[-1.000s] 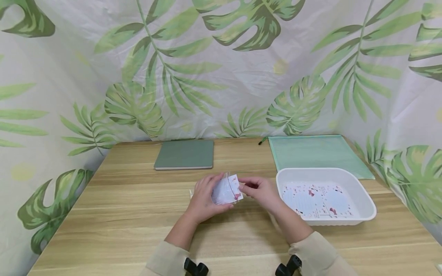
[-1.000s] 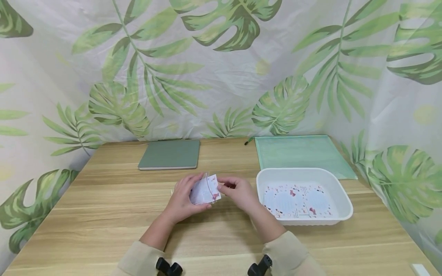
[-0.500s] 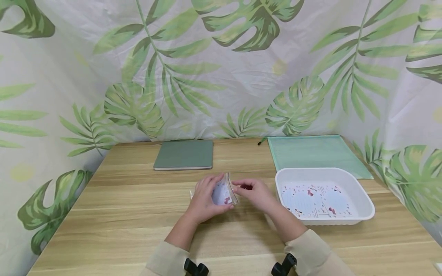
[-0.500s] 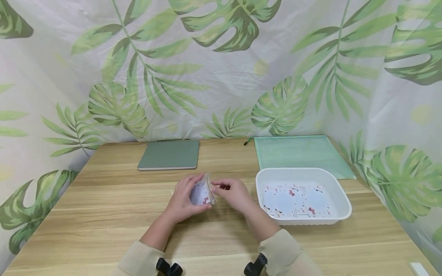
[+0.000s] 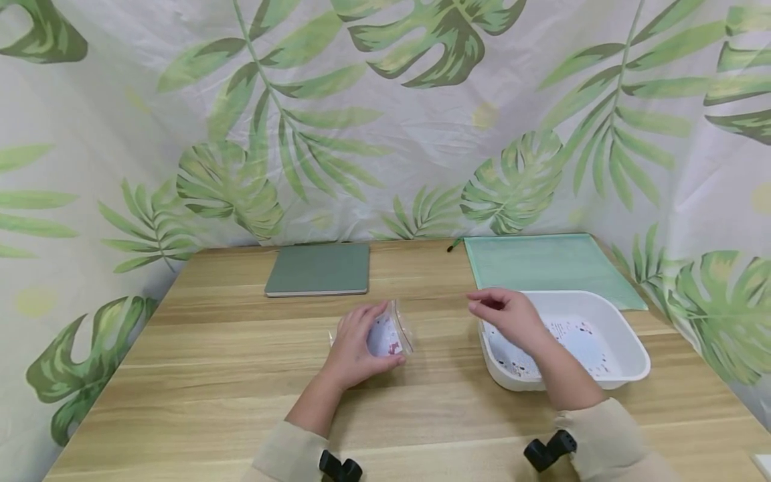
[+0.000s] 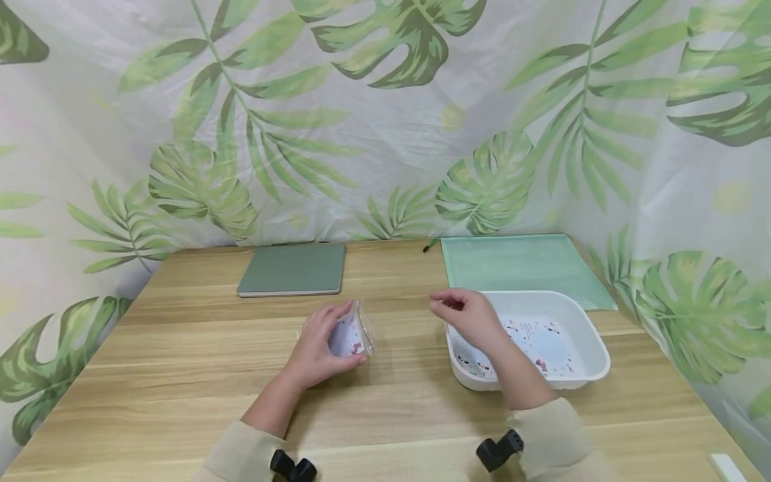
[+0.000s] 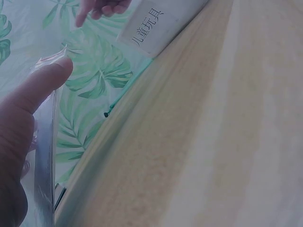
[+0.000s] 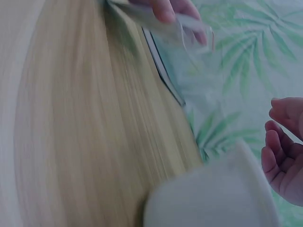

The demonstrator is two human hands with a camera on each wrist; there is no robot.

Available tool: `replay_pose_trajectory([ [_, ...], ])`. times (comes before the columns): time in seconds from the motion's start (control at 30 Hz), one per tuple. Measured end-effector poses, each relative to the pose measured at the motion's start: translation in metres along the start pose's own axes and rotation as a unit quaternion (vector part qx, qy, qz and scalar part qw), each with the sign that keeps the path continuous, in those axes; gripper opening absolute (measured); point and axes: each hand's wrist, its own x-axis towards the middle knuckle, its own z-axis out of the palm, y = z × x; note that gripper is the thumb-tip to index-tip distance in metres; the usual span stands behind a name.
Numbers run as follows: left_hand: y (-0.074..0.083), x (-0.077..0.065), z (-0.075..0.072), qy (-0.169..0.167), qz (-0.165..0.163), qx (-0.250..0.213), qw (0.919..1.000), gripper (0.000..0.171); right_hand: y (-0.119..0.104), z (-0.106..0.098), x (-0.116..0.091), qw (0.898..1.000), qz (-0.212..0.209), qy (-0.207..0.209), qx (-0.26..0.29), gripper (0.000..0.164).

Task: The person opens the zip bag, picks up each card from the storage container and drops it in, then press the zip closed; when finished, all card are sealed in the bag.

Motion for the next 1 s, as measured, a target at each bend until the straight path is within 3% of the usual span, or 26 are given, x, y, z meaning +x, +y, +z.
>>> replay_pose_trajectory([
  [0.17, 0.000, 0.000, -0.001, -0.003, -0.003, -0.003, 1.0000, 0.095, 0.019, -0.029, -0.002, 0.998, 0.033, -0.007, -0.058, 0.038],
  [0.3, 0.000, -0.001, -0.001, -0.002, -0.002, 0.003, 1.0000, 0.095, 0.036, -0.045, -0.002, 0.992, 0.077, -0.037, -0.094, 0.042],
  [0.47, 0.000, -0.001, -0.001, 0.000, 0.000, 0.007, 1.0000, 0.094, 0.056, -0.057, 0.001, 0.983, 0.077, -0.088, -0.144, 0.041],
  [0.7, 0.000, -0.001, 0.000, 0.001, 0.002, 0.002, 1.0000, 0.094, 0.076, -0.059, 0.005, 0.965, 0.086, -0.118, -0.218, 0.043],
  [1.0, 0.000, 0.000, 0.000, -0.005, -0.003, -0.005, 1.0000, 0.094, 0.086, -0.056, 0.007, 0.961, 0.061, -0.131, -0.238, 0.049],
])
